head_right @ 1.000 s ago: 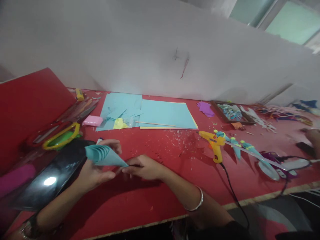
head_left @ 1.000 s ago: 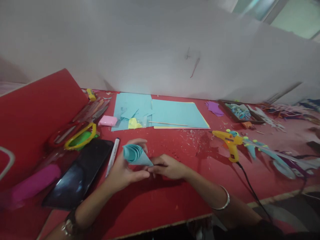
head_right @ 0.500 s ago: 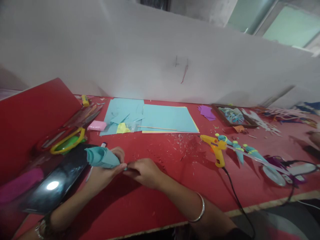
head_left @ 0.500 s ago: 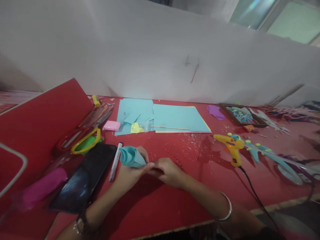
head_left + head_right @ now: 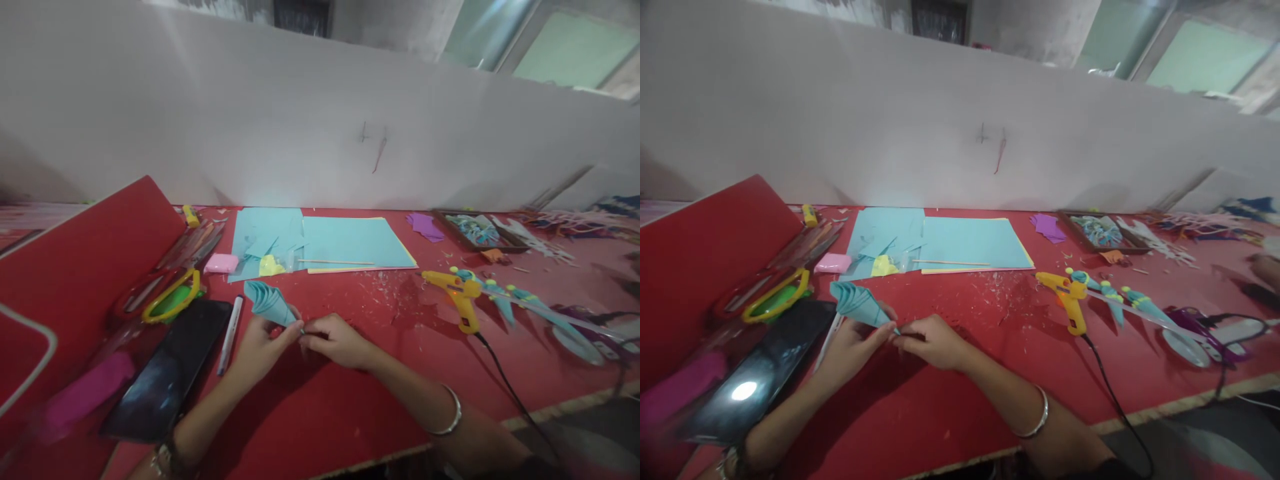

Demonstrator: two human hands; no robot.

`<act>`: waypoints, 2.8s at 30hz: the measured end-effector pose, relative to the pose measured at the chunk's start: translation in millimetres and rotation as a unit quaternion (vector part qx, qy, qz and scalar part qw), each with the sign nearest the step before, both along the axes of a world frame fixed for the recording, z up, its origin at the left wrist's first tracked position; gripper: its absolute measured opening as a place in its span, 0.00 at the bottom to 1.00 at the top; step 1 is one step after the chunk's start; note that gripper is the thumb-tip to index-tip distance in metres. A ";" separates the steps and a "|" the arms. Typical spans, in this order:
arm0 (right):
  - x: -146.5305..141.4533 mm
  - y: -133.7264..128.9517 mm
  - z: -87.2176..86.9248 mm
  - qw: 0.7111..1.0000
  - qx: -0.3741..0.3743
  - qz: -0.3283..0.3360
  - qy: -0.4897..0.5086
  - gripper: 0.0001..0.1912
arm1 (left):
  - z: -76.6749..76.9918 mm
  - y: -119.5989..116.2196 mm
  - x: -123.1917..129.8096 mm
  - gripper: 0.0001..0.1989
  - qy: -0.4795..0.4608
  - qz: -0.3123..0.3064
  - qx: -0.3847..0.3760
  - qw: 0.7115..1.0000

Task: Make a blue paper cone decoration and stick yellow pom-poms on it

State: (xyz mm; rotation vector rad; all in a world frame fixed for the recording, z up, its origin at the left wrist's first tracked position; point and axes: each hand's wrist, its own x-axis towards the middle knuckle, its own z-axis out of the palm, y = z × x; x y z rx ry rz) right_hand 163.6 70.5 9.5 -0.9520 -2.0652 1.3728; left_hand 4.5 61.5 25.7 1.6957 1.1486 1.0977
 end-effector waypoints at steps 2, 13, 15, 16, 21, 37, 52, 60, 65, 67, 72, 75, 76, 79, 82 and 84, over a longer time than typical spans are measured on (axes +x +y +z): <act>-0.2 0.2 -2.1 0.998 -0.050 0.013 0.041 0.16 | 1.2 -0.4 -0.9 0.08 0.003 -0.006 0.003 1.000; -0.2 2.2 -8.9 0.993 -0.103 0.006 0.055 0.19 | 5.3 1.8 -5.4 0.06 0.036 -0.066 -0.002 0.997; 0.2 2.5 -8.1 0.994 -0.088 0.008 0.057 0.19 | 5.0 2.5 -6.2 0.06 0.045 -0.080 -0.003 0.996; 0.4 2.5 -7.9 0.994 -0.088 0.007 0.058 0.20 | 4.6 2.9 -6.6 0.06 0.049 -0.080 -0.007 0.996; 0.2 0.6 -7.4 0.990 -0.127 -0.018 0.062 0.22 | 1.5 5.3 -11.7 0.06 0.084 -0.056 -0.024 0.995; 46.5 39.8 -5.0 0.965 0.165 -0.121 -0.162 0.18 | 31.9 92.1 -44.9 0.11 0.617 0.022 0.049 0.785; 44.2 36.1 -5.9 0.929 0.251 -0.075 -0.262 0.14 | -17.1 146.5 -39.3 0.24 0.520 -0.017 0.107 0.847; 28.1 21.2 -2.7 0.942 0.217 -0.245 -0.075 0.16 | 16.7 102.5 -26.4 0.19 0.483 0.011 0.158 0.861; 10.5 6.4 4.1 0.947 0.195 -0.216 0.133 0.13 | 30.6 61.5 -7.9 0.24 0.470 -0.034 0.214 0.855; 5.6 0.7 6.1 0.947 0.190 -0.200 0.167 0.12 | 31.6 48.8 -4.8 0.27 0.461 -0.040 0.256 0.849; 5.3 -6.5 10.1 0.945 0.197 -0.190 0.178 0.12 | 27.6 31.7 -8.3 0.32 0.472 -0.024 0.248 0.846; 8.1 -6.4 12.0 0.948 0.230 -0.163 0.149 0.11 | 22.2 26.1 -12.4 0.29 0.474 -0.020 0.235 0.848; 8.4 -6.2 12.3 0.948 0.239 -0.153 0.142 0.11 | 20.2 24.6 -13.4 0.28 0.472 -0.020 0.234 0.850; 7.0 -6.1 11.7 0.952 0.253 -0.119 0.124 0.09 | 14.8 21.5 -14.5 0.25 0.457 -0.029 0.228 0.859; 5.1 -6.4 9.3 0.957 0.249 -0.090 0.121 0.08 | 10.2 19.9 -13.0 0.25 0.439 -0.048 0.247 0.862; 4.8 -6.6 7.5 0.963 0.238 -0.066 0.105 0.07 | 8.3 18.8 -10.8 0.25 0.432 -0.062 0.275 0.857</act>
